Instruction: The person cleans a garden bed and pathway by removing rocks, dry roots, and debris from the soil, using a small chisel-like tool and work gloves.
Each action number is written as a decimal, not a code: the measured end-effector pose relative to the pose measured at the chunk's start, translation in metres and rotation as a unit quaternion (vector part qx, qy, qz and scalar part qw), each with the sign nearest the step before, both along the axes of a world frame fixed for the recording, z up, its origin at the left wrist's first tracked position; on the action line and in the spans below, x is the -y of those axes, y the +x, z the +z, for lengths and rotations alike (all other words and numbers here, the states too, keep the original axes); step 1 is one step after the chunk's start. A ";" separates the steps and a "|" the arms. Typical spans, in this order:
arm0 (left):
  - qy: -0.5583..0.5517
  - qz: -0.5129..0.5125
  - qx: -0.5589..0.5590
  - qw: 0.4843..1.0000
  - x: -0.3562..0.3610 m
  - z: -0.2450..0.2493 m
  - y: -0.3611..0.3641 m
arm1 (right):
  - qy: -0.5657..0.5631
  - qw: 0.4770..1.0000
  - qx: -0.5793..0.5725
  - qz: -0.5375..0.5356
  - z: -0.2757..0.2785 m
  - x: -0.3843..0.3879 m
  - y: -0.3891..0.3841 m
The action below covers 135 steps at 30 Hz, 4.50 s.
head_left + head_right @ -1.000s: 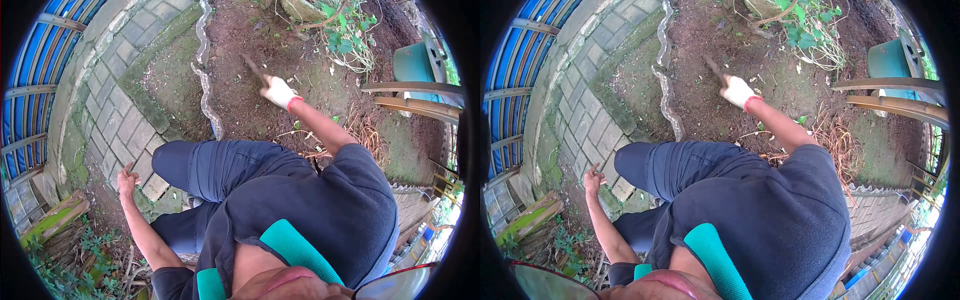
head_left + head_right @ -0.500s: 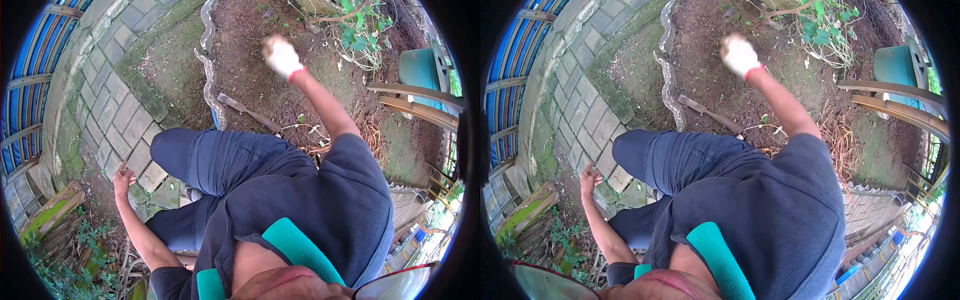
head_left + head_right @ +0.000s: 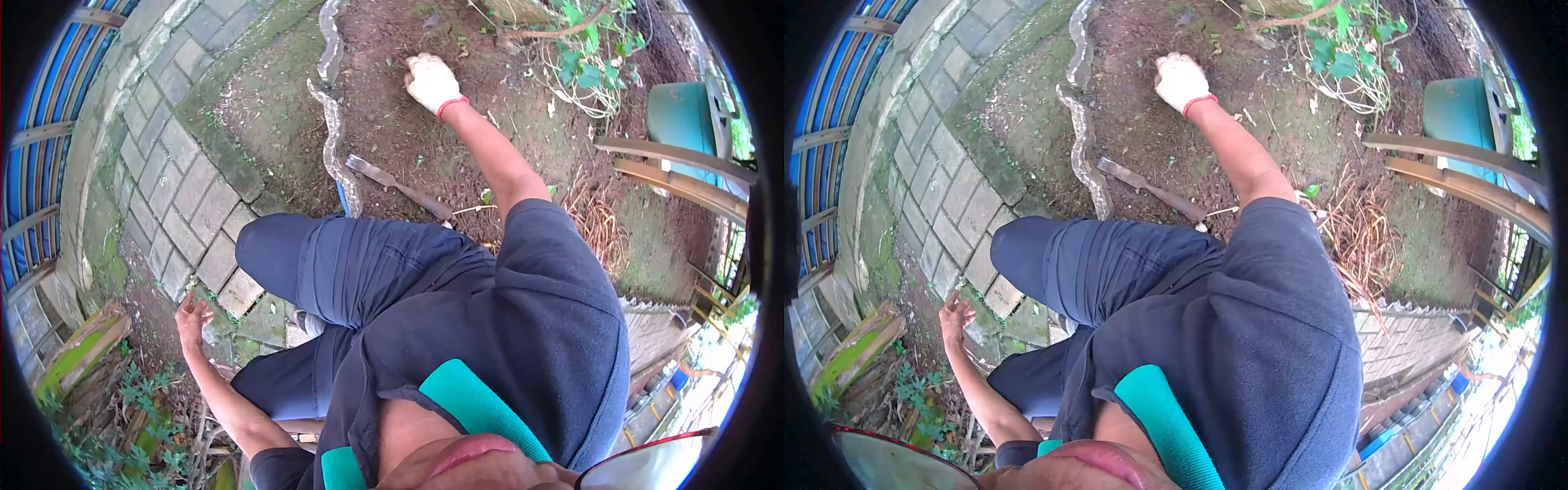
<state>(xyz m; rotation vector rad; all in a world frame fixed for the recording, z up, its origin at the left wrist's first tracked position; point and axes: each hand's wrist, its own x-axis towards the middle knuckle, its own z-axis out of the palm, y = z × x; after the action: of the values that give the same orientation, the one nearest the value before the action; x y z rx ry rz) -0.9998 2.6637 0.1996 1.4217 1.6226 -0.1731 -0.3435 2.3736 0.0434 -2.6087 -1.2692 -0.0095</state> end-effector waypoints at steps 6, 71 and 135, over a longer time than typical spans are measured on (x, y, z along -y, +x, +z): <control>-0.001 -0.015 0.019 1.000 -0.008 -0.001 0.007 | -0.294 0.931 -0.190 0.100 0.073 0.088 -0.033; -0.082 0.110 -0.095 0.986 0.018 -0.004 -0.012 | -0.119 0.933 0.044 -0.336 0.018 0.270 0.072; -0.457 0.060 -0.292 0.838 0.081 0.052 -0.010 | -0.444 0.707 -0.523 -0.171 0.075 0.468 0.051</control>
<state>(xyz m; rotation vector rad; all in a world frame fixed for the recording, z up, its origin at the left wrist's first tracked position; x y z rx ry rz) -1.0099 2.5829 0.2518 0.5173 1.7009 -1.2335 -0.2922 1.9060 0.1182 -2.5271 -0.3090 2.1184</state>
